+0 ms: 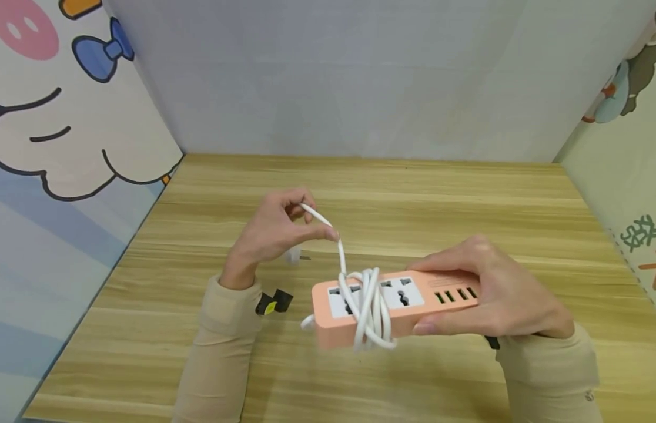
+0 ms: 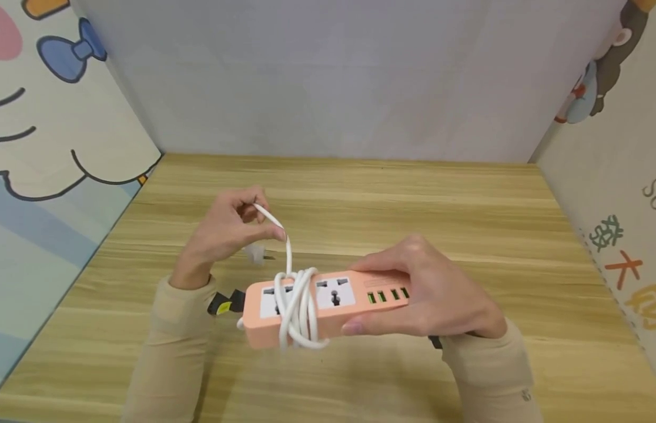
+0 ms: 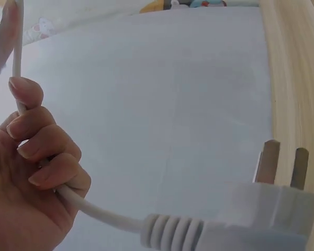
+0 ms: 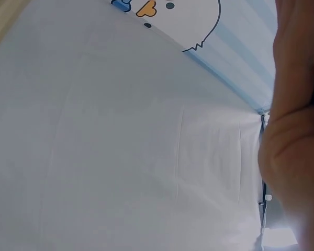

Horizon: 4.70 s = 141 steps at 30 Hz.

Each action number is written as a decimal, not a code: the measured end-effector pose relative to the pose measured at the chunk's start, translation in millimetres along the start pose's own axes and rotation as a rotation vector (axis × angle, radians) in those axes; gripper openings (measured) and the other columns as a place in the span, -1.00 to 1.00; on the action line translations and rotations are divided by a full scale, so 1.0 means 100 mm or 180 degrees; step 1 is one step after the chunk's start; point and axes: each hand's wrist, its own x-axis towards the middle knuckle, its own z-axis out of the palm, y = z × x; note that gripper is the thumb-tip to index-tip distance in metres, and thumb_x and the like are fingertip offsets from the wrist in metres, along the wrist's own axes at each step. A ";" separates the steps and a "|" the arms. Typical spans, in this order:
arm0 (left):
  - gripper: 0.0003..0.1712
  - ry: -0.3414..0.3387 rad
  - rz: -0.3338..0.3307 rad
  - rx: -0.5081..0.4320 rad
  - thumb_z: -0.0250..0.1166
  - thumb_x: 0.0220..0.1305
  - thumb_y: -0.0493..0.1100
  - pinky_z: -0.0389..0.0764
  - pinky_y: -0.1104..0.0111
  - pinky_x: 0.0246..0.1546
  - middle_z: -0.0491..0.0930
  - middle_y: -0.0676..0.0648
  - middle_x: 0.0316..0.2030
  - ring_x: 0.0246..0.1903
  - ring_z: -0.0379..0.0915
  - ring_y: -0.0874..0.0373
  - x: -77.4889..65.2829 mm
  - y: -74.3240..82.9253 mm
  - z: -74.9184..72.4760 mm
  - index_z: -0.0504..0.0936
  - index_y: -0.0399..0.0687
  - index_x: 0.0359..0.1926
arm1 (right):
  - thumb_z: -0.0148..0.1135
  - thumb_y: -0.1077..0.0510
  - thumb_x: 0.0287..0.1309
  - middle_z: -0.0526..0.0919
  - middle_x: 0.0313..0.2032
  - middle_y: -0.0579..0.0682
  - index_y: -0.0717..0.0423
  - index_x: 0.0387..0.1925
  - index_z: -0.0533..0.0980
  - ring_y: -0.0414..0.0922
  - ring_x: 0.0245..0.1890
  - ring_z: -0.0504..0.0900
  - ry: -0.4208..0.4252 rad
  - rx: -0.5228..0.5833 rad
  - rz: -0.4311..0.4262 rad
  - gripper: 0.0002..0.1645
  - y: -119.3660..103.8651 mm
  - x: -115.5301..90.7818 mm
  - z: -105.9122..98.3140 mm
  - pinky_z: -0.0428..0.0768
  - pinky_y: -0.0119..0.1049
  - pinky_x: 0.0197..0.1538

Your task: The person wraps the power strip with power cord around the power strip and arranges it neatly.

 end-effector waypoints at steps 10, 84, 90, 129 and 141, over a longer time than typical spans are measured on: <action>-0.53 0.0747 0.0688 0.0284 0.72 -0.27 -0.28 0.07 0.44 -0.59 0.23 -0.01 -0.64 -0.65 -0.05 0.19 -0.01 0.10 0.09 0.50 -0.10 -0.55 | 0.65 0.09 -0.11 0.76 -0.32 -0.31 -0.16 -0.03 0.70 -0.42 -0.61 0.53 -0.0083 -0.0283 0.0210 -0.49 0.01 -0.02 -0.01 0.42 -0.54 -0.55; -0.61 0.0632 0.0754 0.1316 0.01 0.59 -0.20 0.14 0.45 -0.72 0.20 0.10 -0.75 -0.76 0.02 0.34 -0.39 0.88 0.51 0.55 -0.10 -0.45 | 0.66 -0.02 -0.26 0.66 -0.63 -0.05 0.17 -0.28 0.73 -0.30 -0.75 0.38 0.2258 -0.1783 0.0376 -0.52 0.11 0.26 0.29 0.29 -0.53 -0.62; -0.64 0.0237 0.0747 0.0960 -0.12 0.62 -0.24 0.19 0.45 -0.70 0.20 0.12 -0.73 -0.76 0.03 0.36 -0.40 0.88 0.48 0.59 -0.14 -0.25 | 0.67 0.00 -0.28 0.64 -0.65 -0.05 0.18 -0.30 0.73 -0.30 -0.77 0.37 0.2420 -0.1761 0.0399 -0.53 0.11 0.27 0.29 0.26 -0.54 -0.63; -0.67 -0.1952 0.0517 0.0524 -0.02 0.62 -0.12 0.60 0.50 0.04 0.76 0.06 -0.13 -0.07 0.68 0.35 -0.19 0.60 0.50 0.68 -0.08 0.02 | 0.68 0.26 -0.19 0.71 -0.50 -0.21 0.12 -0.21 0.76 -0.30 -0.72 0.50 0.2434 -0.0750 0.0709 -0.61 0.05 0.18 0.22 0.42 -0.50 -0.63; -0.78 -0.1671 0.0622 0.0445 0.23 0.46 -0.26 0.63 0.46 -0.04 0.72 -0.07 0.00 -0.09 0.67 0.23 -0.09 0.34 0.45 0.69 -0.17 0.04 | 0.65 0.22 -0.11 0.76 -0.41 -0.14 -0.06 -0.11 0.75 -0.17 -0.61 0.54 0.1771 -0.0292 0.1087 -0.56 -0.06 0.13 0.18 0.48 -0.38 -0.55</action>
